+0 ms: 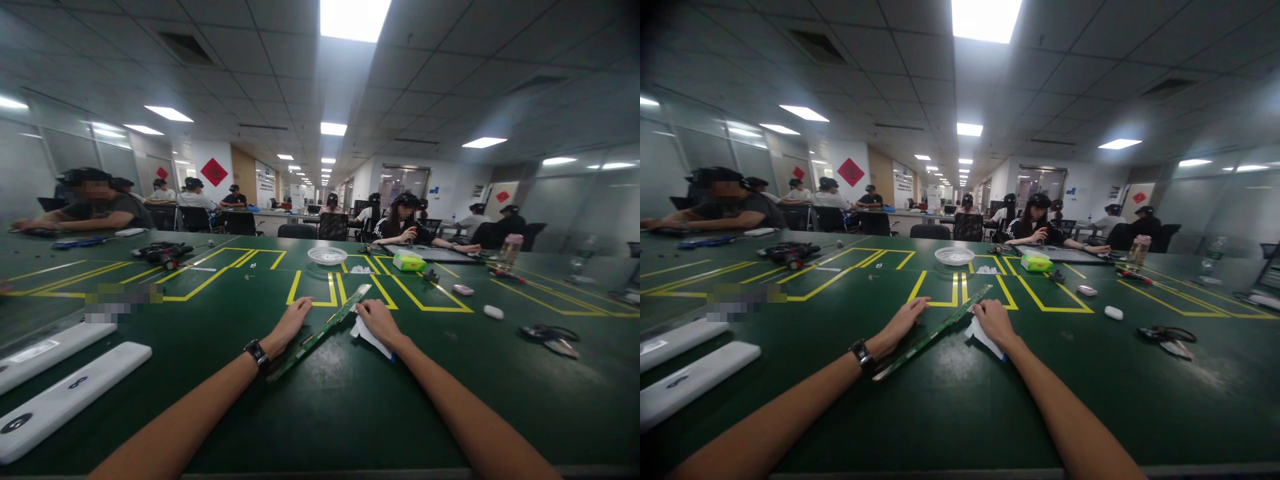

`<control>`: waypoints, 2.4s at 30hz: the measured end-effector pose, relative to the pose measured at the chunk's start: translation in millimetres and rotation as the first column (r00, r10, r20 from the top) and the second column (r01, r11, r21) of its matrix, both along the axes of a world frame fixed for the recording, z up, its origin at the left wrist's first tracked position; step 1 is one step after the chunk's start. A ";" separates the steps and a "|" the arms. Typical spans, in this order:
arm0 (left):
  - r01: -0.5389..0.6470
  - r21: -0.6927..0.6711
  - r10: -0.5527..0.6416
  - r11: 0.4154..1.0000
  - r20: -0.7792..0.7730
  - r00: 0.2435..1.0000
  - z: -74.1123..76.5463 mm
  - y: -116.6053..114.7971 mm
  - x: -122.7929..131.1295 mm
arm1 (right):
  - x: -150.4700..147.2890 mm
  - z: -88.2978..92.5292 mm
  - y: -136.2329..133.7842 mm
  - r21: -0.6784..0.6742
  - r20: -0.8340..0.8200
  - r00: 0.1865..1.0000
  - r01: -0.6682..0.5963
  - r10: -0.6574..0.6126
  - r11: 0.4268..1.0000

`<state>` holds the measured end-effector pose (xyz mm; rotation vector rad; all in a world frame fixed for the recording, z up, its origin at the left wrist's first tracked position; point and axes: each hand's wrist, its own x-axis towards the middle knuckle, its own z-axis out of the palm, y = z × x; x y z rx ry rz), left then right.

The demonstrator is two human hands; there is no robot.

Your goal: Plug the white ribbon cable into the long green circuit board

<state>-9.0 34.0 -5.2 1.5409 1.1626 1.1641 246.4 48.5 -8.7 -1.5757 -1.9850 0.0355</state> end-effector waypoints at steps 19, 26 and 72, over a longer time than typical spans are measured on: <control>0.015 0.248 0.017 0.969 -0.125 0.992 8.4 4.7 -7.0 | -5.9 -7.4 -6.1 -0.029 0.361 0.905 -0.231 0.226 0.973; 0.045 0.286 0.021 0.957 -0.224 0.974 4.2 0.6 -3.2 | -2.7 -11.2 -0.5 -0.015 0.335 0.937 -0.097 0.096 0.995; 0.234 0.499 0.084 0.834 -0.535 0.841 -8.2 -8.4 2.1 | -10.3 -11.5 -1.2 -0.005 0.341 0.909 -0.253 0.239 0.968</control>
